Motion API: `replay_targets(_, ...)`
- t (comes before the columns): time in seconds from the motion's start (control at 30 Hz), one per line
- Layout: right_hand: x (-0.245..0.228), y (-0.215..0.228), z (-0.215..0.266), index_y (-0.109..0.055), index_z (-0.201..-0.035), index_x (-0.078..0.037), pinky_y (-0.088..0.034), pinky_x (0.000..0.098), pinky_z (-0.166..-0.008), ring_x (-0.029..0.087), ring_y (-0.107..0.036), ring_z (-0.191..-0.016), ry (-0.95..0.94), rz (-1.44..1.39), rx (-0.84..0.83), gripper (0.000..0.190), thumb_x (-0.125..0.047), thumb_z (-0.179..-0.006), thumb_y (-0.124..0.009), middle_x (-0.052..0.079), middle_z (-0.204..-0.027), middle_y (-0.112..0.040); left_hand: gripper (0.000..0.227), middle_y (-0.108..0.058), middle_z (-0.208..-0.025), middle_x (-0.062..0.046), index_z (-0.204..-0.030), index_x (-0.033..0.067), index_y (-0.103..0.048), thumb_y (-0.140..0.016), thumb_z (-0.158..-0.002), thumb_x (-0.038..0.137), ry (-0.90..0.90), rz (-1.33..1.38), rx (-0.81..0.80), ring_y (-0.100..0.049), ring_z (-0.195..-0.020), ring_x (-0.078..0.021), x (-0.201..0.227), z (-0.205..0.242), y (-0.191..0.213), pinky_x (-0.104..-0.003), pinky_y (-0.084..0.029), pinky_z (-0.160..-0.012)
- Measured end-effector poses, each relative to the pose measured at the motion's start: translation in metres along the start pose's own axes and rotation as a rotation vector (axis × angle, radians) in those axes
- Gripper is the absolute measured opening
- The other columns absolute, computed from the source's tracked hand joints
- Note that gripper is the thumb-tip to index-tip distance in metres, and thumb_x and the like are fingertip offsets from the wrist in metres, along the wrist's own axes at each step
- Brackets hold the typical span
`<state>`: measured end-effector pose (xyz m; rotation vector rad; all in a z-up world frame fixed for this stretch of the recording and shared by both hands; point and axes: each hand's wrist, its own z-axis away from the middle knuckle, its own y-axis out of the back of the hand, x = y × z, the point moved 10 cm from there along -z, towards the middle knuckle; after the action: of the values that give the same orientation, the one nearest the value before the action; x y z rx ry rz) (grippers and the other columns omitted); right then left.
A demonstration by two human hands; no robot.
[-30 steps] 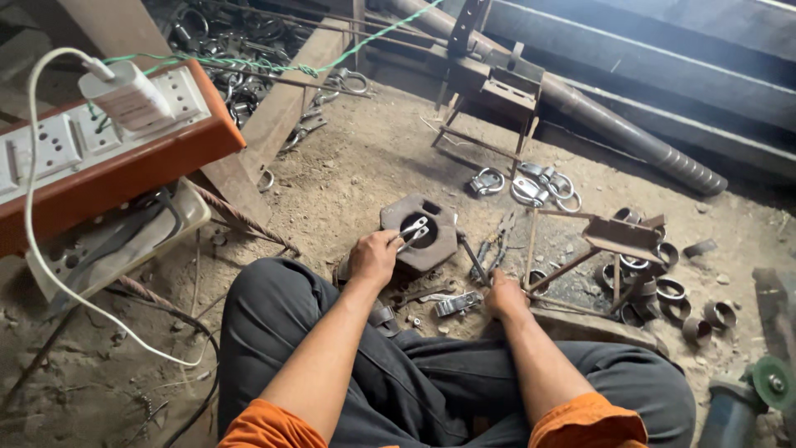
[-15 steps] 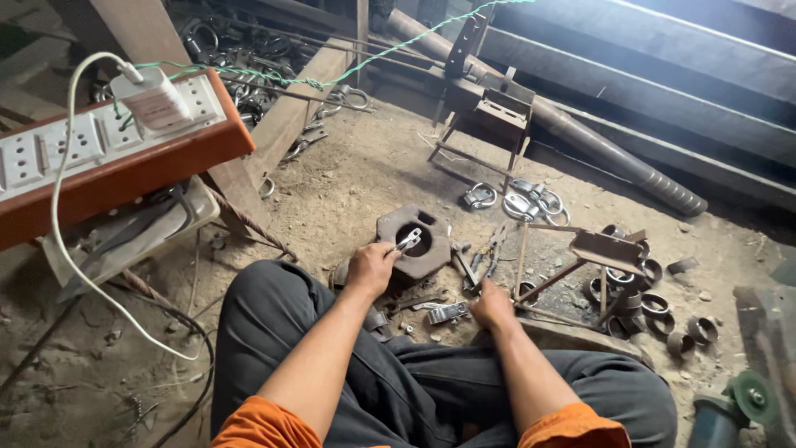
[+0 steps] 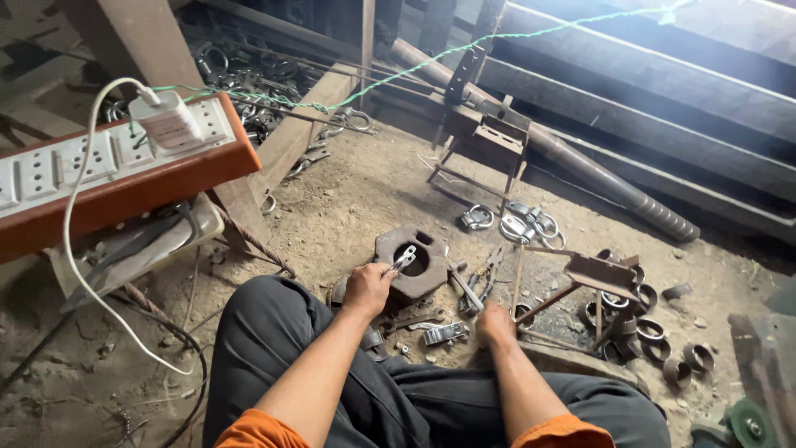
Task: The person sits on the floor and assembles metal shackles by inserting pins and tightening them with a wrench. They use a hammer to secure the pins and place the finished pieces on the floor.
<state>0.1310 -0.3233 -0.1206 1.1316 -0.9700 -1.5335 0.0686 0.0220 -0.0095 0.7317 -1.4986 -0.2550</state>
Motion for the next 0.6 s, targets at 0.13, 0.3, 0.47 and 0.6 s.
replay_targets(0.13,0.001,0.036,0.016,-0.071,-0.109,-0.010,-0.051,0.0514,-0.089,0.043,-0.066,-0.105,-0.196,-0.138,0.032,0.033,-0.038,-0.098,-0.058,0.023,-0.111,-0.070,0.019,-0.072,-0.088,-0.019,-0.095,0.0120,-0.077,-0.072,-0.090,0.030,-0.015,0.012,0.023,-0.070,-0.085,-0.0405,-0.004,-0.002,-0.001,-0.049,-0.054,-0.076)
replay_targets(0.3,-0.035,0.081,0.050,-0.067,-0.095,0.002,-0.038,0.0409,-0.049,0.025,-0.050,-0.060,-0.221,-0.800,-0.008,0.045,-0.038,-0.110,-0.052,0.016,-0.079,-0.059,0.021,-0.072,-0.090,-0.019,-0.090,0.0089,-0.074,-0.071,-0.091,0.029,-0.011,-0.003,-0.009,-0.069,-0.088,-0.0404,0.001,-0.003,-0.002,-0.050,-0.054,-0.077)
replay_targets(0.47,-0.102,0.096,0.116,-0.056,-0.091,-0.006,-0.031,0.0279,-0.040,0.010,-0.038,-0.049,-0.072,-1.081,-0.189,0.034,-0.032,-0.108,-0.043,0.000,-0.067,-0.049,0.018,-0.074,-0.087,-0.014,-0.091,0.0112,-0.075,-0.070,-0.093,0.028,0.059,-0.061,-0.111,-0.072,-0.080,-0.0319,0.002,-0.006,-0.007,-0.045,-0.056,-0.072)
replay_targets(0.6,-0.130,0.083,0.154,-0.062,-0.088,-0.011,-0.028,0.0280,-0.041,0.011,-0.036,-0.049,-0.145,-0.994,-0.316,0.031,-0.031,-0.105,-0.047,0.001,-0.064,-0.045,0.016,-0.075,-0.085,-0.011,-0.094,0.0130,-0.076,-0.066,-0.096,0.025,0.118,-0.014,-0.171,-0.072,-0.076,-0.0239,0.008,-0.001,-0.003,-0.042,-0.056,-0.069)
